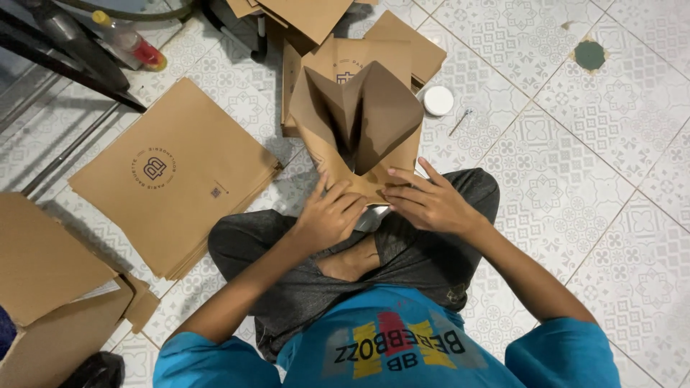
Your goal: The person sits on the floor and folds flat brown paper bags into a three-dimensional shape by hand. They repeatedly pick up a bag, fold the bottom and sides to create a base, and then place the finished bag onto a stack.
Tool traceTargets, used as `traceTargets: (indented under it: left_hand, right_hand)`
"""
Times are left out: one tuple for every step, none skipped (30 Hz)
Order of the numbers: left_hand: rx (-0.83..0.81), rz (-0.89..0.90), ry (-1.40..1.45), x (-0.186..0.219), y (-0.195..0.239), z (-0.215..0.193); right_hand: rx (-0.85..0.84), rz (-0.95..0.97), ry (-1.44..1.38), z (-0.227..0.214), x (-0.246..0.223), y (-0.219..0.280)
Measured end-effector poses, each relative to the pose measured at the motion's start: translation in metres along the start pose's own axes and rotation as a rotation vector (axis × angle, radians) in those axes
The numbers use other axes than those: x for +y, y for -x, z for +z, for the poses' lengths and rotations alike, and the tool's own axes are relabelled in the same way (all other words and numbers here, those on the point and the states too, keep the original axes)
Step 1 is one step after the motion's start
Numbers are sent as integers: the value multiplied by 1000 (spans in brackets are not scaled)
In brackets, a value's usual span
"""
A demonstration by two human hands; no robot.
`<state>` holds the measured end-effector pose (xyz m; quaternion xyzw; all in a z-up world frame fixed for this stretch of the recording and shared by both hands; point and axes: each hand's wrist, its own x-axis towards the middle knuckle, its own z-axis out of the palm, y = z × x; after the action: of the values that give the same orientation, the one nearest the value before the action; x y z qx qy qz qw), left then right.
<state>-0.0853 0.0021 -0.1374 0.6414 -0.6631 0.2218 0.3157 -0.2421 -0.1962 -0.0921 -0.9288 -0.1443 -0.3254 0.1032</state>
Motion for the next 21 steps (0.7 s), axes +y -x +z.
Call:
traceTargets:
  left_hand:
    - [1,4,1,2,-2,1]
    - [14,6,20,3,-5,1]
    - [24,3,42,6,-6,2]
    - [24,4,44,7,-9,2]
    - [42,0,61,8,-12,3]
    - [59,-4,79,9,-15,2]
    - [61,-4,77,8,-14,5]
    - [68,-10,90,7,-12,7]
    - [73,-15,105,7,-10,9]
    - [73,-13,105,8,-11,8]
    - [72,-7,96,10,-12,7]
    - [70,-2,86,11,-13,5]
    - [70,-3,87,11,-12,5]
    - [60,-13,75,11,-12,5]
    - [52,-24,62,11,-11,4]
    - [52,-26,62,8,-7,8]
    - [41,1,19,5,-3,11]
    - [29,27,-24,3,1,15]
    - [30,25,-25,-4,-15,-3]
    - [-36,25,-62,-11,-31,-22]
    - [-104,26,-99,-17,-47,-41]
  right_hand:
    - [2,1,4,0,-3,-3]
    - [12,21,2,0,-5,-6]
    - [18,42,-4,-1,-9,-7]
    - [17,44,-3,5,-12,-5]
    - [30,57,-12,10,-14,-3]
    - [44,69,-22,16,-16,-2]
    - [44,67,-21,17,-17,-1]
    - [61,66,-9,19,-17,-1]
    - [80,67,4,20,-18,0]
    - [81,68,6,15,-18,0]
    - [79,55,59,11,-18,-1]
    - [77,42,112,7,-19,-1]
    - [76,43,112,3,-18,2]
    - [66,36,139,-1,-16,4]
    - [57,28,165,-5,-15,6]
    - [55,27,163,-6,-12,8]
    - [59,16,174,-8,-10,11]
    - [63,4,184,-10,-7,14]
    - [62,2,183,-12,1,20]
    - [63,-25,182,-14,9,25]
    - [64,-51,181,-16,16,31]
